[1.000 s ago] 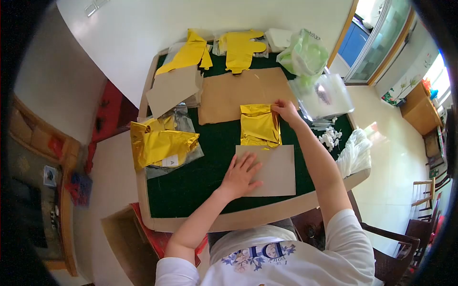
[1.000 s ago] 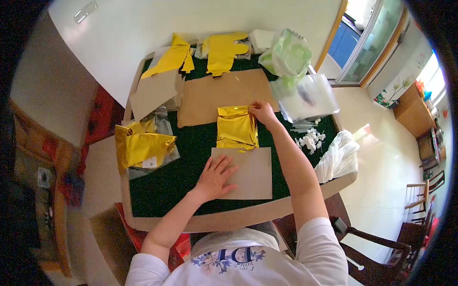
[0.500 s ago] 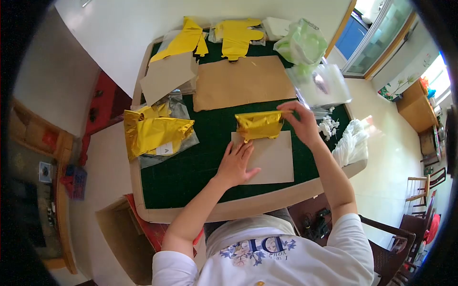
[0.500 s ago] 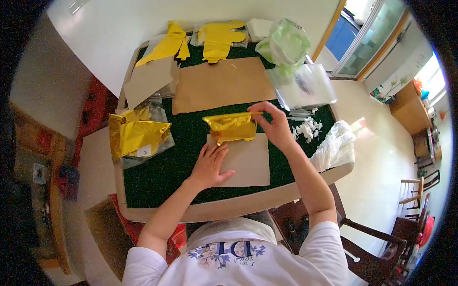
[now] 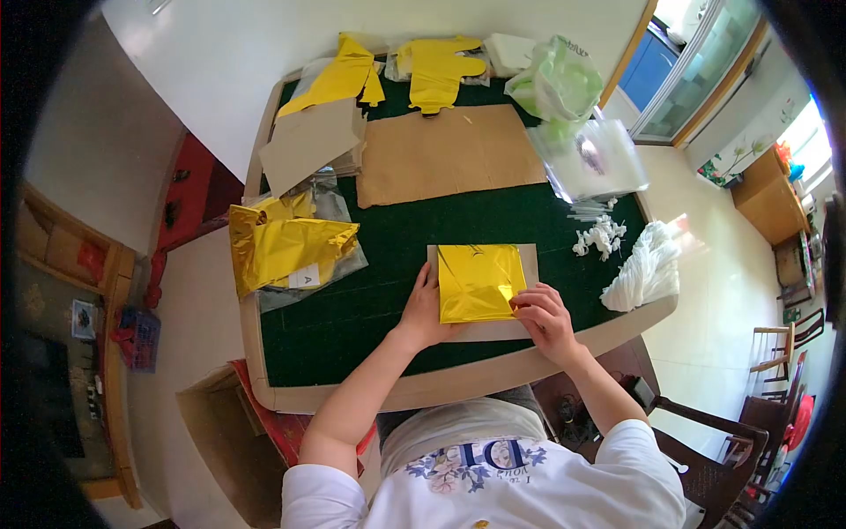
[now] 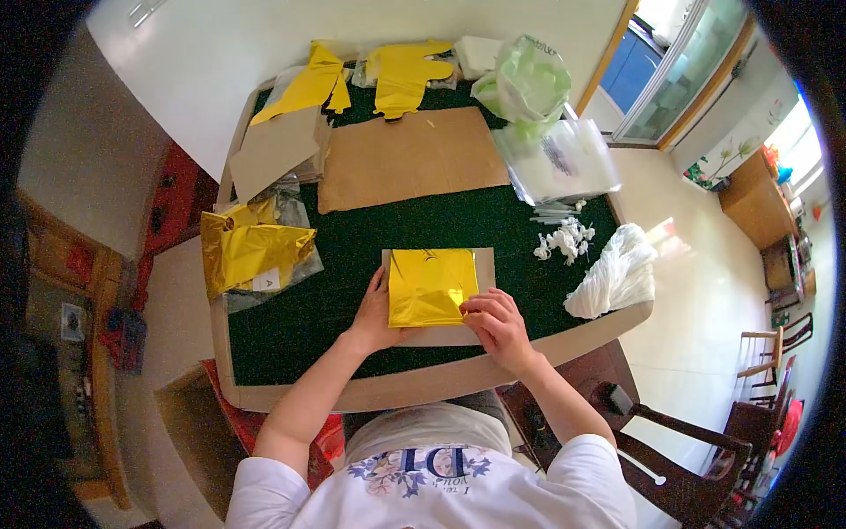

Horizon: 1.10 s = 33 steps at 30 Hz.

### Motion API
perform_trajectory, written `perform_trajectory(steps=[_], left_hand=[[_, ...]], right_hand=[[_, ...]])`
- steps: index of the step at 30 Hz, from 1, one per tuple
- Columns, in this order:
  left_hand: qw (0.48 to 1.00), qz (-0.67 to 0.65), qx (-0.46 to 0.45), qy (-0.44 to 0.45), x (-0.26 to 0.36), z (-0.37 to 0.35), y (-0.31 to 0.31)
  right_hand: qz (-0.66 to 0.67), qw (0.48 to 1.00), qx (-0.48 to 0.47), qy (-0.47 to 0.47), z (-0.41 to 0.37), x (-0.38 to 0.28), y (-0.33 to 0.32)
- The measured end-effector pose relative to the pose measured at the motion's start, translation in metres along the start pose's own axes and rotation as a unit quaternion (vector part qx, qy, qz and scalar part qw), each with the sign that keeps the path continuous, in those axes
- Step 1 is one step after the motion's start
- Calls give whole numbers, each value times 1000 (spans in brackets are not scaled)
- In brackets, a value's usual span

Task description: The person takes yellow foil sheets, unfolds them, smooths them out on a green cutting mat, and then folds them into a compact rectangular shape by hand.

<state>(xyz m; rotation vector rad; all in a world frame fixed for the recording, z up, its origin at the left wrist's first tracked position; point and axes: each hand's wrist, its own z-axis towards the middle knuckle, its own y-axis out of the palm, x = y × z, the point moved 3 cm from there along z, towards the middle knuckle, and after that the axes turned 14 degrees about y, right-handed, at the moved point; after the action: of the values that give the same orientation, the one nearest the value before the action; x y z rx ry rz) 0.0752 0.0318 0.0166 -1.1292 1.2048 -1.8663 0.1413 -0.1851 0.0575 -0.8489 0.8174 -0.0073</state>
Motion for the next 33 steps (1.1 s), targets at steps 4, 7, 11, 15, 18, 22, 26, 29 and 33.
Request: perform_trajectory(steps=[4, 7, 11, 15, 18, 22, 26, 29, 33], left_hand=[[998, -46, 35, -6, -6, 2, 2], [994, -86, 54, -42, -4, -2, -5], [997, -78, 24, -16, -16, -12, -8], [989, -126, 73, -14, -24, -20, -17], [986, -133, 100, -17, -24, -20, -13], [975, -169, 131, -61, -27, -22, -7], [969, -188, 127, -101, -15, -19, -17], [981, -130, 94, -105, -10, -17, -20], [988, -94, 99, -70, -9, -16, -16]], right_hand=[[-13, 1000, -20, 3, -4, 3, 4], [-11, 1000, -26, 1, -3, 0, 4], [-10, 999, -36, 1, -3, -1, 4], [-30, 998, -56, -9, -5, -1, 5], [-45, 996, -77, -11, -6, -4, 5], [-53, 994, -97, -21, -7, -1, 8], [-45, 991, -122, -24, -5, -4, 9], [-44, 989, -142, -23, -6, -3, 11], [-34, 989, -140, -25, 1, -13, 4]])
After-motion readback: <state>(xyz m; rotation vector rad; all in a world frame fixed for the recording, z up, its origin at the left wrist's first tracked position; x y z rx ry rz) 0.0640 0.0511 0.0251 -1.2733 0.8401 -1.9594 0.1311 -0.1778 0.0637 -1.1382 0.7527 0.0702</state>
